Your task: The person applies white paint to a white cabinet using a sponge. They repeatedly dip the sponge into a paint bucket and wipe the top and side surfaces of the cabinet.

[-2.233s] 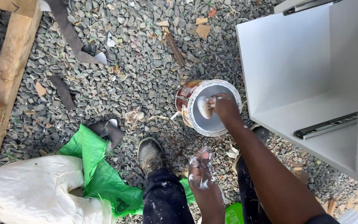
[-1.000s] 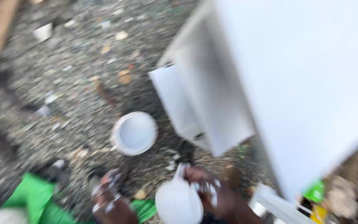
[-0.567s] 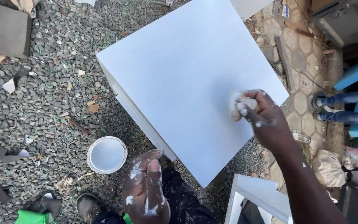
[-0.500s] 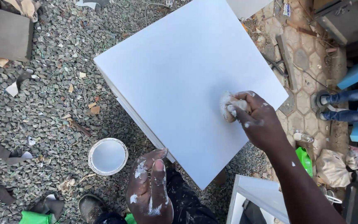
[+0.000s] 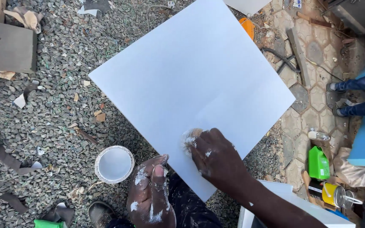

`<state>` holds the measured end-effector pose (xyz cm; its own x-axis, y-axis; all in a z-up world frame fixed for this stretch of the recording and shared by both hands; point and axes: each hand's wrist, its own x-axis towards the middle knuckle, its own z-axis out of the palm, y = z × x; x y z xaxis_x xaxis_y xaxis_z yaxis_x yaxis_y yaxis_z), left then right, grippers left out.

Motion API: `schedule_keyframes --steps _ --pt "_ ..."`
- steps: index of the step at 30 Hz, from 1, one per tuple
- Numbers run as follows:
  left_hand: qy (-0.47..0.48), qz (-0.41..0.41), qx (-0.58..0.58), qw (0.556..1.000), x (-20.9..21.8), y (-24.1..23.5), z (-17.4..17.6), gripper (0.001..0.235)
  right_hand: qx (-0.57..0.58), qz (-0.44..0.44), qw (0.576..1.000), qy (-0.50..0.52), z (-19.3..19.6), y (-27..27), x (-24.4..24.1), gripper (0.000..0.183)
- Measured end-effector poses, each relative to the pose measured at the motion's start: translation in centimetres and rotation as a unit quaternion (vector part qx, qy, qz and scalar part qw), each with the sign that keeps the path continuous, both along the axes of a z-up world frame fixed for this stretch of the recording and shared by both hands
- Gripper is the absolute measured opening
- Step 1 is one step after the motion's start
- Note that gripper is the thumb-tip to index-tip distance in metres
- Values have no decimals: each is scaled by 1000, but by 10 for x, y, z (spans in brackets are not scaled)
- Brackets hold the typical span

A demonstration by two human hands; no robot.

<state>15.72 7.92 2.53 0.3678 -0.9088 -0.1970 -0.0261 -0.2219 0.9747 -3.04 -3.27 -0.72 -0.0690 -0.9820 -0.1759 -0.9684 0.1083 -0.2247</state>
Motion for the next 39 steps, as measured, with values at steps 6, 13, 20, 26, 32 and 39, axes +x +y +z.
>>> schedule_keyframes --steps 6,13,20,26,32,39 --pt "-13 -73 58 996 -10 -89 -15 31 -156 142 975 71 -41 -39 -163 20" --pt "-39 -169 102 980 -31 -109 -19 37 -59 -247 964 -74 35 -120 -291 21" --pt "-111 -105 53 987 -31 -126 29 32 -26 -128 990 -57 -1 -95 -235 16" --pt "-134 -154 83 976 47 -120 41 30 -132 135 982 9 -12 -10 -55 7" --pt "-128 -161 88 975 74 -116 79 28 -56 102 966 -232 24 71 114 14" --pt "-111 -140 89 980 8 -144 34 26 -138 -11 990 3 -11 3 -27 17"
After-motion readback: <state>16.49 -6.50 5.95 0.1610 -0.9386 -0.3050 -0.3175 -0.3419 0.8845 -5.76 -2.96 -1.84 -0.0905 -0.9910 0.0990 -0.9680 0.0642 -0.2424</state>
